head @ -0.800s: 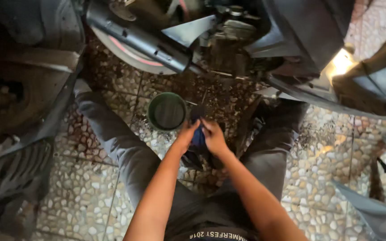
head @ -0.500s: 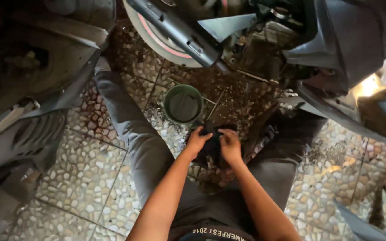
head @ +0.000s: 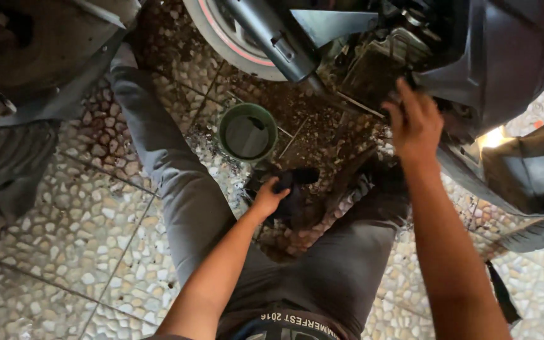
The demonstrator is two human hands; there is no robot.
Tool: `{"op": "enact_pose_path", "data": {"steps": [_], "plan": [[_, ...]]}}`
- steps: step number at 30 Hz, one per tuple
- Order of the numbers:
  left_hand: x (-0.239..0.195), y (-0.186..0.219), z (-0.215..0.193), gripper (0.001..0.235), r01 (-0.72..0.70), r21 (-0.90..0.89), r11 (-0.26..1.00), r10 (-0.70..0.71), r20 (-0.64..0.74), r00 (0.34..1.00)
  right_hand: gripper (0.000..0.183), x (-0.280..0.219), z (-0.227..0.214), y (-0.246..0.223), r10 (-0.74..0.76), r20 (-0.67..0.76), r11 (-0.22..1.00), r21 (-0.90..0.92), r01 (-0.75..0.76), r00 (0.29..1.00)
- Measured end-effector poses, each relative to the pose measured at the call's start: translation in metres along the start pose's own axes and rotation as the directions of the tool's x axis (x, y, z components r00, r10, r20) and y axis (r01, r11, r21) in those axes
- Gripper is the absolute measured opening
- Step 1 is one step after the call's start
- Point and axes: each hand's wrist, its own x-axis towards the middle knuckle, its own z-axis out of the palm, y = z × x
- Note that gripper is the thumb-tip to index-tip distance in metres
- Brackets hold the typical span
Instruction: The person sits on the floor beside a scooter and uses a T-handle socket wrench to loosen and tighten bolts on the scooter's lower engine area. They reposition the wrench repeatedly, work on different fasteners, and handle small parts near a green bucket on the floor.
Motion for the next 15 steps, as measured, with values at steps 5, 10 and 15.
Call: {"op": "enact_pose_path", "data": {"steps": [5,10,15], "plan": [[0.000,0.029,-0.015,0.057,0.076,-0.060,0.995,-0.076,-0.008,0.997,0.038,0.054,0.005,0.011,0.109,0.044,0.986,0.119,-0.114,0.993],[0.006,0.024,-0.023,0.058,0.025,0.030,0.999,-0.023,-0.078,0.997,0.033,0.078,0.021,0.028,0.168,-0.097,0.948,0.290,-0.134,0.981],[0.009,-0.001,-0.024,0.056,0.032,0.098,0.995,-0.018,-0.148,0.989,0.014,0.034,0.035,-0.022,0.353,-0.155,0.906,0.301,-0.297,0.922]]}}
